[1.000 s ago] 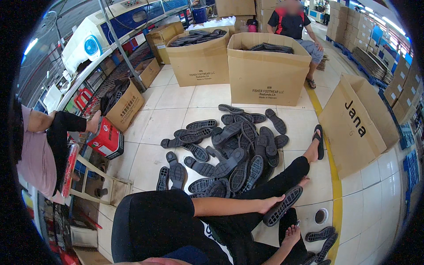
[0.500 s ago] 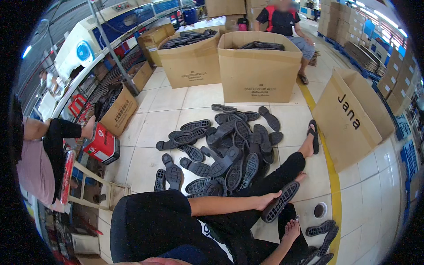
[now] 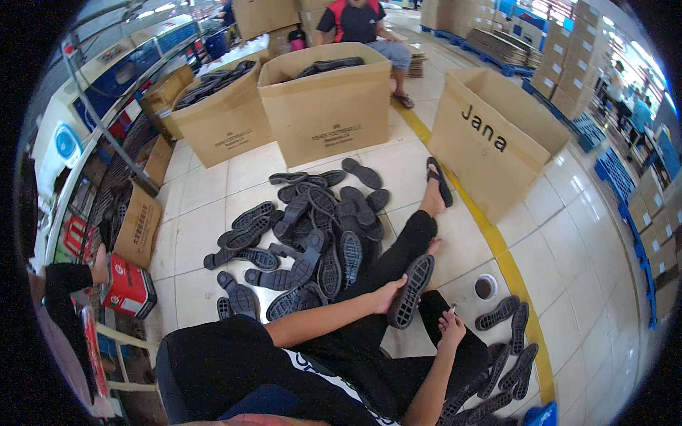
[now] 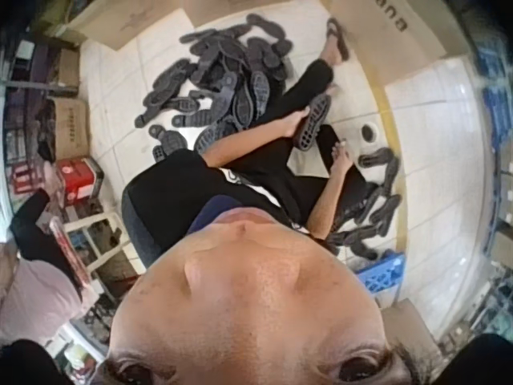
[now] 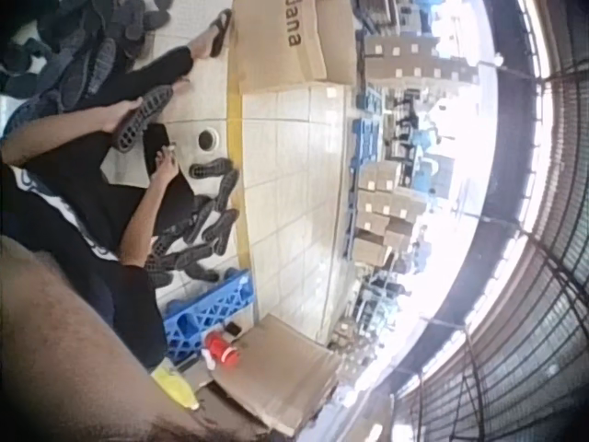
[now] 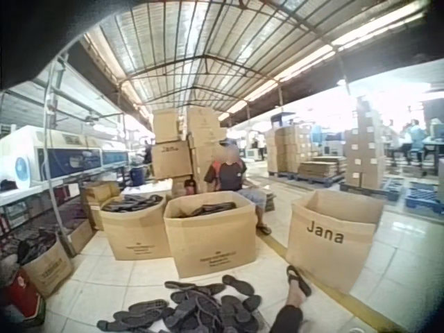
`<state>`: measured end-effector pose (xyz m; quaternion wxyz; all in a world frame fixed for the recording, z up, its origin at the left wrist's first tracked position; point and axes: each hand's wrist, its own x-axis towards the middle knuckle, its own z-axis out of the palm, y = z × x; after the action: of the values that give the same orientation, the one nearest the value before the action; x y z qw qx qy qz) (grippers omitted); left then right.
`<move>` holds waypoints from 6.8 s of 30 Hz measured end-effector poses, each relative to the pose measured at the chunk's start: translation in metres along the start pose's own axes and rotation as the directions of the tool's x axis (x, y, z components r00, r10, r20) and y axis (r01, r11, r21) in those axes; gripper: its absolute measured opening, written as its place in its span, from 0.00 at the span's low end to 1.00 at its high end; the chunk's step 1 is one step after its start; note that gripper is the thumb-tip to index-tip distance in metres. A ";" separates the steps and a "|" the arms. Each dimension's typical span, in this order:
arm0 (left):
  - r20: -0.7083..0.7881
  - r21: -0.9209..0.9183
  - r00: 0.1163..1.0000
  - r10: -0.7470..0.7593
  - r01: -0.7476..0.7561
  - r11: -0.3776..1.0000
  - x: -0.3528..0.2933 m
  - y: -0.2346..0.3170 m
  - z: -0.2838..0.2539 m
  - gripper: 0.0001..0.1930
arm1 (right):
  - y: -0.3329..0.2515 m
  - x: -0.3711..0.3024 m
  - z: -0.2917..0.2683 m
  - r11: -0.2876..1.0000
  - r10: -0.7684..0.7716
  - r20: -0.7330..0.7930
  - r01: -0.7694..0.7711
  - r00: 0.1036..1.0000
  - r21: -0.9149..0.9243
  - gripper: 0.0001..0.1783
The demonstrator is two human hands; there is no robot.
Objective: Applying liquid adhesive to the underside of black shoe soles using a small brush.
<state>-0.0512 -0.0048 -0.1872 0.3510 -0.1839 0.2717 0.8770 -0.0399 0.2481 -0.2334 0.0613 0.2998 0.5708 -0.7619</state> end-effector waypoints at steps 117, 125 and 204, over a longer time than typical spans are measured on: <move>0.333 0.185 0.938 0.097 -0.166 0.969 -0.099 0.030 0.154 0.34 | -0.187 -0.223 0.051 -0.700 -0.273 0.952 0.650 0.139 -0.296 0.05; 0.315 0.415 0.941 -0.122 -0.021 0.909 -0.049 -0.008 0.167 0.35 | -0.151 -0.269 -0.073 -0.204 -0.690 0.627 0.735 0.361 -0.647 0.13; -0.561 0.545 0.702 0.439 -0.086 0.834 -0.173 0.075 -0.168 0.48 | -0.023 -0.165 -0.089 0.772 -0.276 -0.432 0.466 0.859 0.432 0.11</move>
<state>0.0358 -0.2411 -0.2045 0.1311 -0.3493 0.6108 0.6984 0.1186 0.2952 -0.1420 -0.2771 0.3125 0.3920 -0.8197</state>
